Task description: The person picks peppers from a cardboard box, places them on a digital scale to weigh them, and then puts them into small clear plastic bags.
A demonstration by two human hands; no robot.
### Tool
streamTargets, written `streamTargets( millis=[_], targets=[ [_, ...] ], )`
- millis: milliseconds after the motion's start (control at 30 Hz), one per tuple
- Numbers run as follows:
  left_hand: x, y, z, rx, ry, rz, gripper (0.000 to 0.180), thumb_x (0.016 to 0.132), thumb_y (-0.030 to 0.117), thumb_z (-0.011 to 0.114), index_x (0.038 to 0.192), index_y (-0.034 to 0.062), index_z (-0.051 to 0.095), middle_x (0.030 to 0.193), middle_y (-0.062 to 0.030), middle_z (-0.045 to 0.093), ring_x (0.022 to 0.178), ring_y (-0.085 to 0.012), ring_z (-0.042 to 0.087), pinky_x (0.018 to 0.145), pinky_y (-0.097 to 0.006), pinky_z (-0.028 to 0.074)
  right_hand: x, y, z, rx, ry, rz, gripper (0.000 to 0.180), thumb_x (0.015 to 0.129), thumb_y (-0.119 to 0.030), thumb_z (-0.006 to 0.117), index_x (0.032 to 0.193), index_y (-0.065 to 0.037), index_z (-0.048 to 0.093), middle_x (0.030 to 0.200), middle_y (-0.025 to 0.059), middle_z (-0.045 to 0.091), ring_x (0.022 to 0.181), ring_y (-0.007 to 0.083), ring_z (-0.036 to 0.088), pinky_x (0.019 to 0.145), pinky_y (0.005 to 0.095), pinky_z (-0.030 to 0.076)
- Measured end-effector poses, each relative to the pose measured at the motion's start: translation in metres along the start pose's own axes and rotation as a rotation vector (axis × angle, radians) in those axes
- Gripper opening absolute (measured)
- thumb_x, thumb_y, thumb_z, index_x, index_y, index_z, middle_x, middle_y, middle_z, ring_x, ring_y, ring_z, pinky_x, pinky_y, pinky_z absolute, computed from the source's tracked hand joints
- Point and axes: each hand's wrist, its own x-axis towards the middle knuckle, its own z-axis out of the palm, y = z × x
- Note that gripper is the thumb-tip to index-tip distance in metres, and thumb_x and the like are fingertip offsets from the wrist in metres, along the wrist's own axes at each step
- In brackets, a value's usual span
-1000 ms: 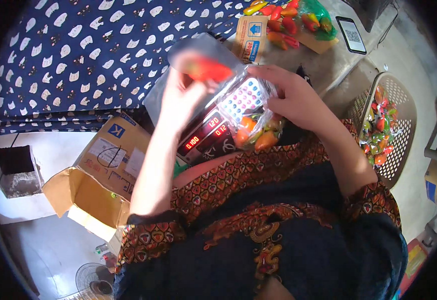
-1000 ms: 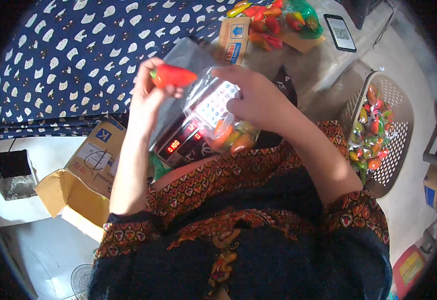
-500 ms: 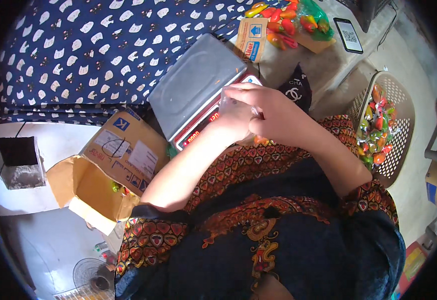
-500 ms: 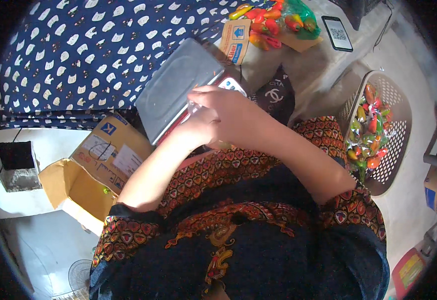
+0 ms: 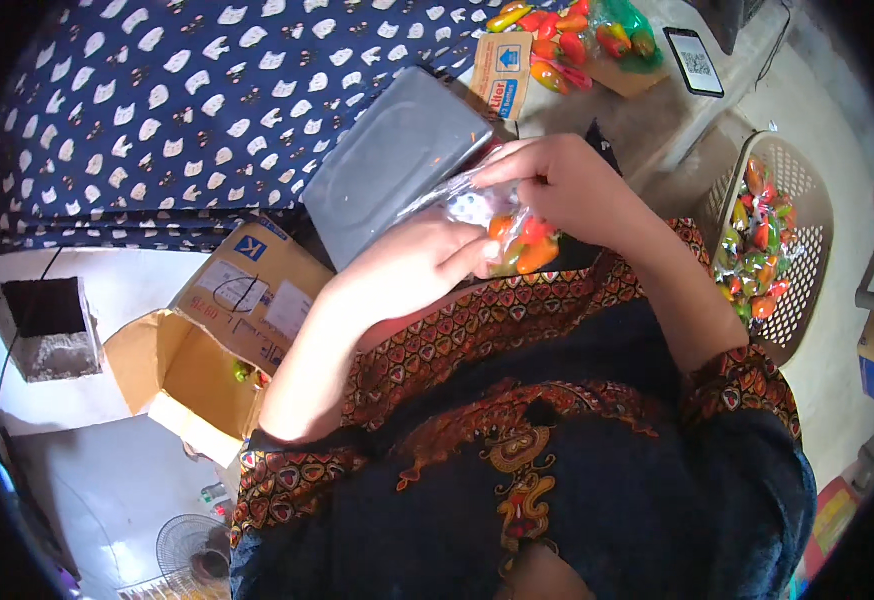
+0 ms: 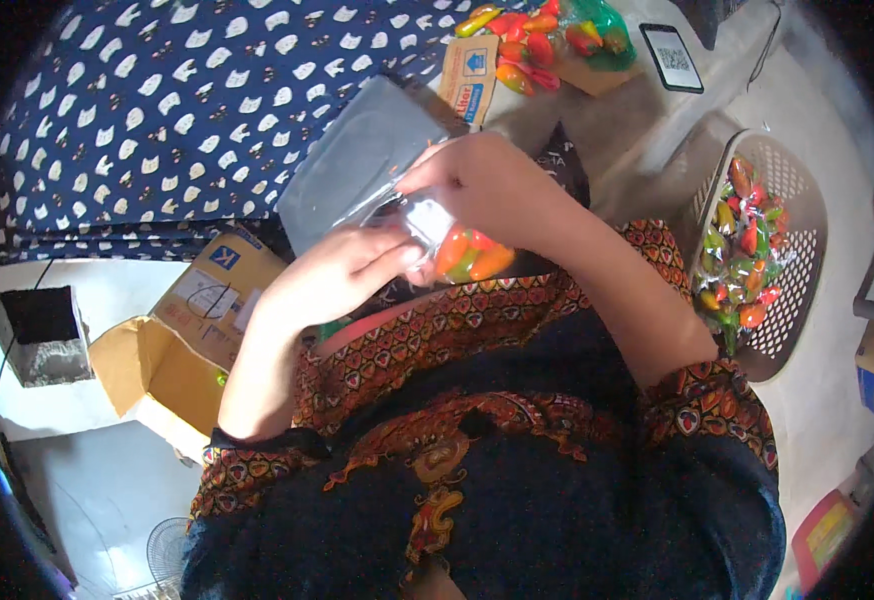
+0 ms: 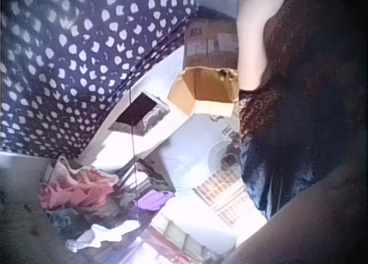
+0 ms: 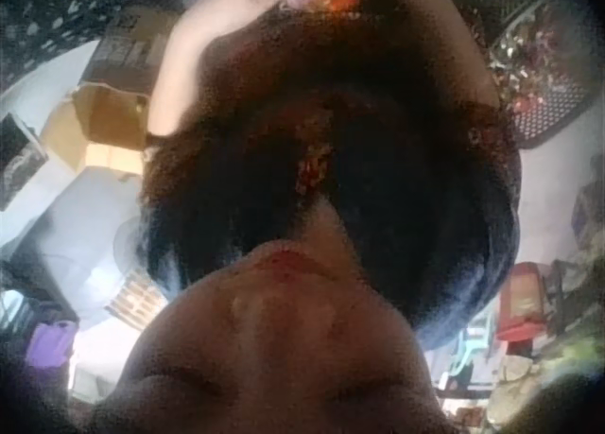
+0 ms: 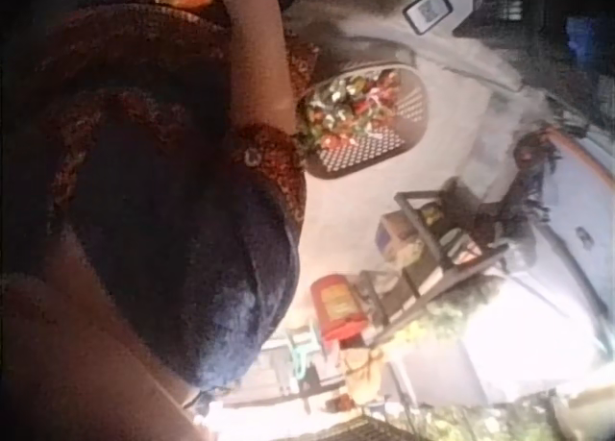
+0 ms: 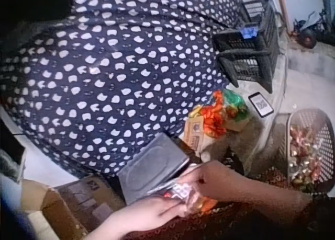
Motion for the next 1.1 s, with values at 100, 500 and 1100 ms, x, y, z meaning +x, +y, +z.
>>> streamTargets(
  millis=[100,500,1100],
  targets=[
    [-0.038,-0.001,-0.003,0.113,0.134,0.103,0.014,0.085,0.015,0.057,0.083,0.0008,0.061,0.079,-0.0188,0.061,0.078,-0.0358,0.06,0.07,-0.04,0.047,0.001,-0.016,-0.002,-0.115,0.0,0.077,0.036,0.07,0.007,0.047,0.099,0.002,0.067,0.098,0.016,0.068,0.087,0.0248,0.065,0.081,0.0307,0.049],
    [-0.12,0.053,0.017,-0.51,0.534,-0.166,0.033,0.091,0.018,0.05,0.113,-0.0046,0.058,0.089,-0.0064,0.063,0.082,-0.0106,0.057,0.077,-0.024,0.045,-0.018,-0.136,0.058,-0.044,-0.036,-0.18,0.04,0.071,-0.004,0.052,0.109,0.001,0.062,0.113,0.0181,0.062,0.101,0.0306,0.061,0.088,0.0335,0.048],
    [-0.071,0.027,0.092,0.243,-0.046,-0.055,0.028,0.069,0.016,0.068,0.095,0.0072,0.063,0.082,-0.0049,0.063,0.081,-0.022,0.06,0.072,-0.035,0.049,-0.069,-0.103,0.094,0.02,-0.166,-0.095,0.055,0.069,0.013,0.044,0.123,0.005,0.053,0.126,0.0198,0.055,0.113,0.0201,0.055,0.091,0.0293,0.046]
  ],
)
